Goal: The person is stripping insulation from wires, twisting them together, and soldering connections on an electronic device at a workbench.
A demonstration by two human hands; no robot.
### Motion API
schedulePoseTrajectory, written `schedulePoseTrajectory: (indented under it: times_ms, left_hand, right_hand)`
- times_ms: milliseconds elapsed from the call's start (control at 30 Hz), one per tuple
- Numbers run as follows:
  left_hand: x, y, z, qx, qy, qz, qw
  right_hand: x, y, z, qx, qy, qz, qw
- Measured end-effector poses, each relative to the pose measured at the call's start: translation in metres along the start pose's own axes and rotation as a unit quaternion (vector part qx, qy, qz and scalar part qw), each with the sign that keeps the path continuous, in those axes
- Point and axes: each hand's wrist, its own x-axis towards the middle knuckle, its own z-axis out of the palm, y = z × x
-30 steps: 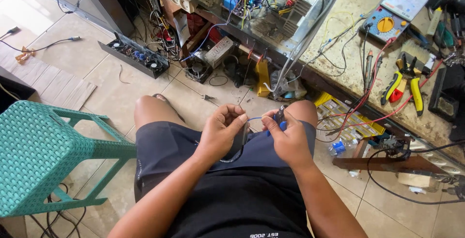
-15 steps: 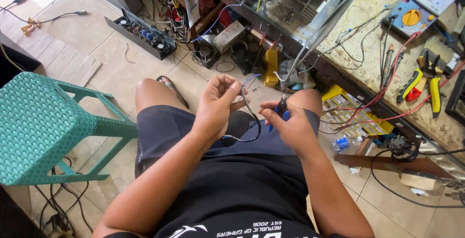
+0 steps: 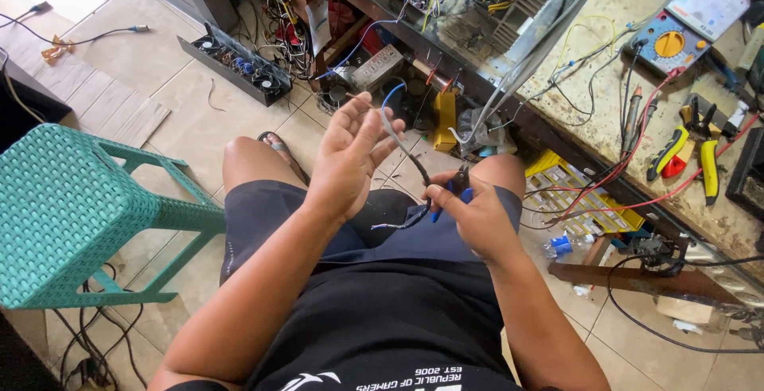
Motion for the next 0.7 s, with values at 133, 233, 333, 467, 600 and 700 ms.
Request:
schedulePoseTrajectory:
  times_ms: [133, 233, 333, 467, 600, 700]
  left_hand:
    - [0.002, -0.019, -0.007, 0.046, -0.057, -0.022, 0.997]
    - [0.006, -0.025, -0.007, 0.065, -0.055, -0.021, 0.996]
    - [0.009, -0.023, 0.002, 0.085, -0.043, 0.024, 0.995]
    - [0.011, -0.018, 0.01, 0.085, -0.032, 0.065, 0.994]
    - [0.014, -0.011, 0.013, 0.101, -0.017, 0.086, 0.991]
    - [0.013, -0.003, 0.017, 0.107, -0.001, 0.095, 0.99]
  right_hand:
    - [0.005, 0.0, -0.001, 0.035, 0.015, 0.004, 0.999]
    - [0.004, -0.007, 0.001, 0.052, 0.011, 0.003, 0.999]
    - [0.003, -0.012, 0.002, 0.077, 0.017, 0.006, 0.997]
    - [0.003, -0.003, 0.001, 0.09, 0.009, 0.028, 0.995]
    - [0.003, 0.013, -0.009, 0.075, 0.009, 0.026, 0.997]
    - [0.002, 0.004, -0.012, 0.047, 0.008, 0.029, 0.998]
